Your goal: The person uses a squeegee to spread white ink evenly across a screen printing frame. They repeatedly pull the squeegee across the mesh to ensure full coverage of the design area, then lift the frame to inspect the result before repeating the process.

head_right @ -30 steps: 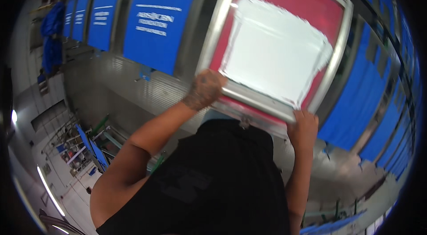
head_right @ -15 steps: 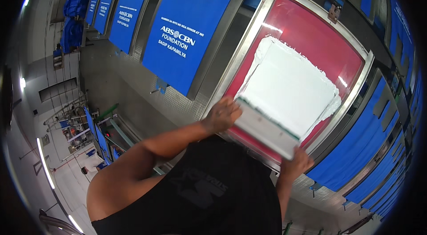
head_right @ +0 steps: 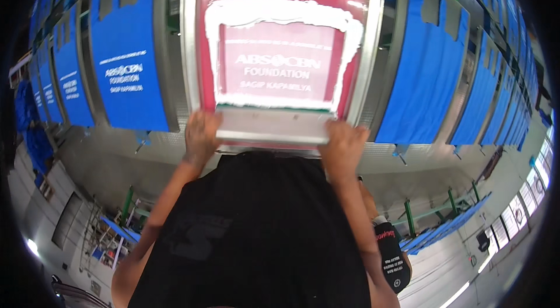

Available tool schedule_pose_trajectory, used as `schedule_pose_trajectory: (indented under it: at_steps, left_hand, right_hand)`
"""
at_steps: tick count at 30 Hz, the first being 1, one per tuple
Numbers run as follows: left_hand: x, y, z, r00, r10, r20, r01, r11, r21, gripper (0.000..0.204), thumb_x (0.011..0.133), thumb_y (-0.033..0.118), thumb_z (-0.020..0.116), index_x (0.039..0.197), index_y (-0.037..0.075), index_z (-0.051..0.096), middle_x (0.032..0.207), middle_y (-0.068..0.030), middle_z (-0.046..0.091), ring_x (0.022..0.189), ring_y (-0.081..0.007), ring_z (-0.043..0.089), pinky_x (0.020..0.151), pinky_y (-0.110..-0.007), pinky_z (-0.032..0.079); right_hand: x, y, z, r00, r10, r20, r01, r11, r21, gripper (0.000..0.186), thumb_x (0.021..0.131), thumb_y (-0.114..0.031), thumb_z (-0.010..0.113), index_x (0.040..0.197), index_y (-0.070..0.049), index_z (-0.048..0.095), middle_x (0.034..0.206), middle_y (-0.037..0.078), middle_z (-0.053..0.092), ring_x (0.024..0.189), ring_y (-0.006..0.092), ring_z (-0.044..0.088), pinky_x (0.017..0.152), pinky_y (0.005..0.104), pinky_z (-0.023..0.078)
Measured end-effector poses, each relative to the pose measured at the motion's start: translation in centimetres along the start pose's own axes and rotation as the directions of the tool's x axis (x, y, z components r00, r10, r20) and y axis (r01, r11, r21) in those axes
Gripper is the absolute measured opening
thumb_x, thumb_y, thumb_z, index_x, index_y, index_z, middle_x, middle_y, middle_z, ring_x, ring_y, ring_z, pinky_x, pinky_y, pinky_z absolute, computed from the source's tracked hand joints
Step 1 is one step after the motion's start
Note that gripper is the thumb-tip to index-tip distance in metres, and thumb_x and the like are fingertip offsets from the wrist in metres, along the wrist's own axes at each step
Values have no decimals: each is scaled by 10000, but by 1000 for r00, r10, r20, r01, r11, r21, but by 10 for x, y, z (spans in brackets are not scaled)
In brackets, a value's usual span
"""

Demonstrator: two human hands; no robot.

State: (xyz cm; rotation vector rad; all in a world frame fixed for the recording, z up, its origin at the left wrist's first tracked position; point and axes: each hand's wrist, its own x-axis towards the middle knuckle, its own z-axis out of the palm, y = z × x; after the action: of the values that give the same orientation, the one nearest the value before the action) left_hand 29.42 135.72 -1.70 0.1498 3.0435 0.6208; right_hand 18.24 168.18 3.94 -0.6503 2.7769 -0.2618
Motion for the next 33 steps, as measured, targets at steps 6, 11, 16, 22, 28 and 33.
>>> schedule_pose_trajectory:
  at_steps: [6,11,16,22,28,33]
  left_hand:
    - [68,-26,16,996,-59,-63,60,998,16,381,688,195,805,1011,20,703,940,-133,634,917,-352,591,879,-472,486]
    - [199,-72,-11,970,-193,146,218,960,-174,276,712,230,835,886,71,692,858,-133,688,834,-348,655,784,-428,526]
    - [98,-35,-20,998,-50,43,51,998,-40,259,751,241,777,955,93,719,853,-131,680,835,-322,642,805,-450,501]
    - [-18,15,11,992,-126,4,125,983,-134,236,714,87,758,929,32,678,912,-122,631,896,-315,593,806,-456,466]
    - [155,-59,12,989,-1,-149,2,1000,10,413,644,182,870,1005,77,698,975,-99,708,952,-308,664,889,-452,501]
    - [250,-77,-41,957,-106,269,151,977,-149,369,704,299,858,939,42,737,821,-147,731,804,-283,711,791,-398,537]
  right_hand:
    - [70,20,21,969,-69,-239,69,998,-7,317,583,-32,754,881,-107,677,813,49,641,806,257,628,820,458,399]
    - [181,42,-16,980,170,99,-156,978,-137,372,629,-203,876,963,-108,742,944,71,719,901,273,668,884,432,403]
    - [78,16,-24,993,-56,-99,41,988,-147,371,588,-122,843,940,-106,727,950,55,720,919,257,666,890,445,403]
    - [-10,2,23,990,-9,-143,15,999,41,280,601,-67,763,854,-103,648,887,45,667,828,234,631,801,441,388]
    - [148,41,10,987,14,-160,-34,992,-120,191,682,-176,736,856,-100,728,814,93,700,735,292,661,837,437,397]
    - [234,48,-48,970,154,188,-129,982,-140,474,681,-319,768,1084,-71,729,955,144,745,933,317,708,962,407,456]
